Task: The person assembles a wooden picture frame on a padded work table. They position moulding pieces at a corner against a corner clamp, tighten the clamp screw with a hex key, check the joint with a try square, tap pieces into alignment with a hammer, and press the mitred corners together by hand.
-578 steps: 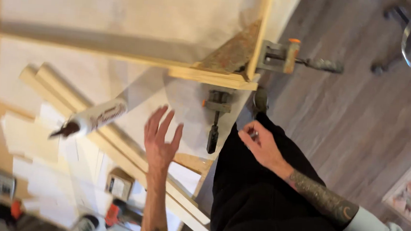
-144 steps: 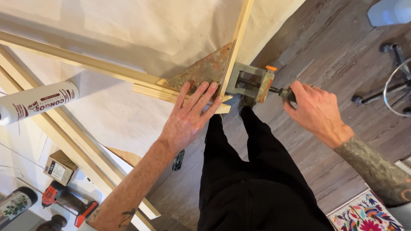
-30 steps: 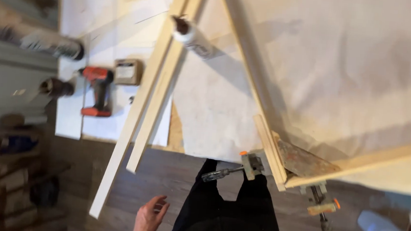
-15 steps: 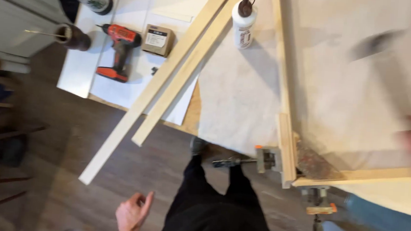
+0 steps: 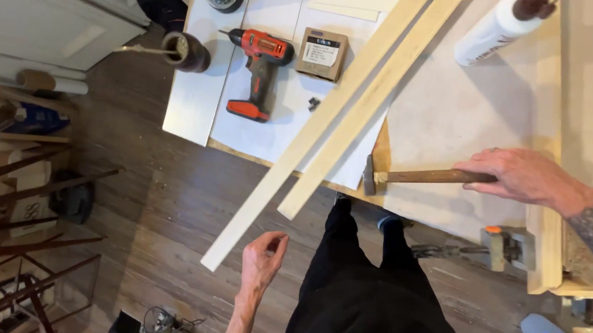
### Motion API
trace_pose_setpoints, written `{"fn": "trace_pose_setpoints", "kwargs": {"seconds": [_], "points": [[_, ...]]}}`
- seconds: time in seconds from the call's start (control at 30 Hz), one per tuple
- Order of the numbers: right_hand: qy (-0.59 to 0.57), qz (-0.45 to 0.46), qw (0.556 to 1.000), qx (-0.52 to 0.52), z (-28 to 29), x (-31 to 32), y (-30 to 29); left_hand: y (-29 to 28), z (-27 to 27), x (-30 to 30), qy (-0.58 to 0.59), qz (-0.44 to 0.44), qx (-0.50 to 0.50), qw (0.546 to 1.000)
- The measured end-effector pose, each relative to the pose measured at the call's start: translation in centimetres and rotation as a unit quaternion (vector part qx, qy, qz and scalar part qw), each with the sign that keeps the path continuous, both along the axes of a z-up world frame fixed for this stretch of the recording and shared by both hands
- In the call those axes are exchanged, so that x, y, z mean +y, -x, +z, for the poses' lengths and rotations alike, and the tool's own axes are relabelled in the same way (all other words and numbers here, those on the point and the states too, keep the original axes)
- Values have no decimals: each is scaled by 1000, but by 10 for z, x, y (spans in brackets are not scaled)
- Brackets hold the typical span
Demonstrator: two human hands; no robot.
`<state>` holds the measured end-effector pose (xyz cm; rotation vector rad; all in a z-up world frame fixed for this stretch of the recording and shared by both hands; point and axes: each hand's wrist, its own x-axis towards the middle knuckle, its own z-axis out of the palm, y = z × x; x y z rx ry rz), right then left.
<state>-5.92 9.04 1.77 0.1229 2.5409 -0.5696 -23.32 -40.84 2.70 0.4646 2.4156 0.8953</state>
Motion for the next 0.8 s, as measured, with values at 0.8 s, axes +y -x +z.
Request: {"fn": "trace_pose_setpoints", "kwargs": {"seconds": [0.8], "points": [[202,-729,639,136,26,-302,-240,-73,6,200,-38,-432,-183,882]]}}
